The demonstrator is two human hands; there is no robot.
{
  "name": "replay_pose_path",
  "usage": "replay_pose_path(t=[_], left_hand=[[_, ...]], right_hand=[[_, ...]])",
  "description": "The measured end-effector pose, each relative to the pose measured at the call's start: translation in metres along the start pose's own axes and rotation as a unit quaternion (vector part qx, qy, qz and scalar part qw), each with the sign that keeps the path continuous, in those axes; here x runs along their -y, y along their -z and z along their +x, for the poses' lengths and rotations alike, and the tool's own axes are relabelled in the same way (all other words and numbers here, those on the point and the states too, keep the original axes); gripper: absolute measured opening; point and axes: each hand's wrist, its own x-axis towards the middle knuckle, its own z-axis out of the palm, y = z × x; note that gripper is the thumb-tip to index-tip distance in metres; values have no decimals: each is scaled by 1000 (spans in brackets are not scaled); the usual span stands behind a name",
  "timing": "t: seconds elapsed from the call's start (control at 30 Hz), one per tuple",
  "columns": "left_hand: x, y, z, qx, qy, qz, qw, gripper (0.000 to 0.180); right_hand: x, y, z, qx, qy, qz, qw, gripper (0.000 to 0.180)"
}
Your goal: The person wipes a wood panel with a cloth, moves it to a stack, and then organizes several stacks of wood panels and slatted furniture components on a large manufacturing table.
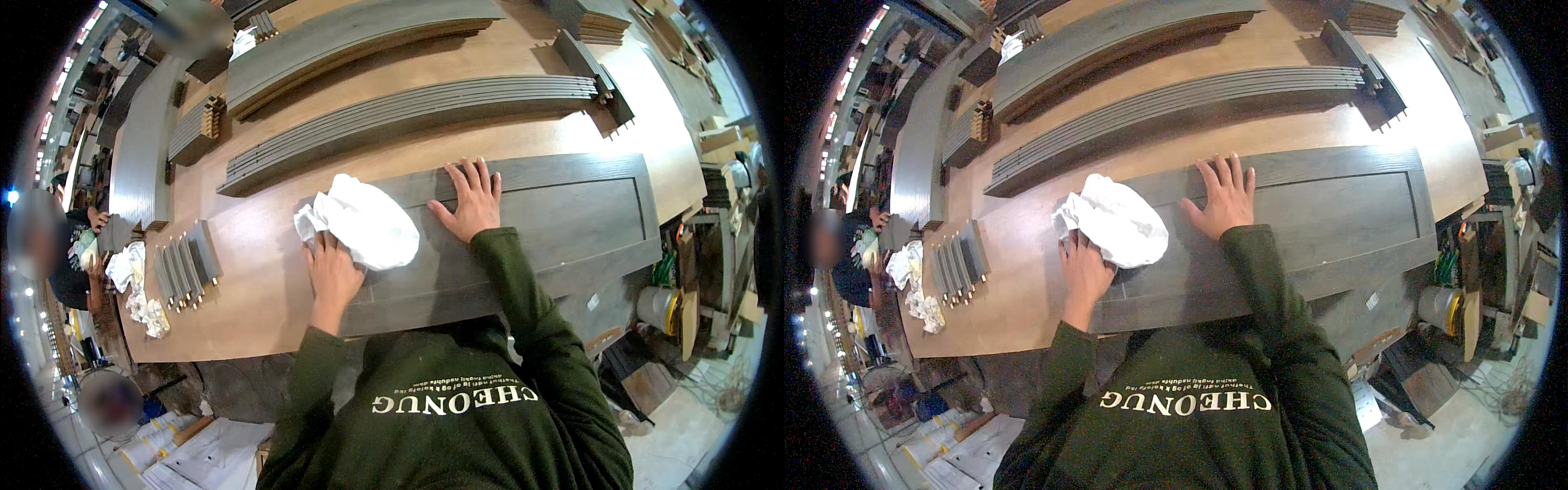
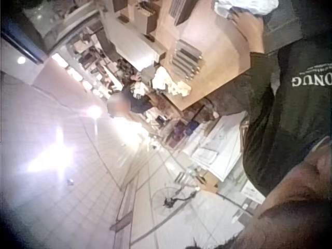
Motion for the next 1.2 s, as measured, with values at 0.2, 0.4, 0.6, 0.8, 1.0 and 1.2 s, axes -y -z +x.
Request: replay_pose_path(t=[0.2, 0.4, 0.6, 0.8, 1.0, 1.2], left_hand=[[-4, 2, 8, 23, 5, 10, 1000, 74], [-1, 0, -17, 14, -24, -4, 1000, 70], [-4, 1, 19, -7, -8, 8, 1000, 69], [-7, 0, -24, 1, -26, -16, 1000, 71], [7, -13, 17, -75, -22, 2, 997, 64], [74, 28, 42, -199, 168, -204, 944, 50]], right_hand=[[-3, 0, 2, 0, -1, 4, 1000, 70], [1, 5, 1, 5, -2, 11, 1000, 69], [0, 2, 1, -4, -3, 12, 1000, 69], [0, 3, -3, -2, 2, 8, 1000, 69], [-2, 0, -3, -14, 5, 7, 1000, 69], [-7, -2, -3, -27, 7, 11, 1000, 69]])
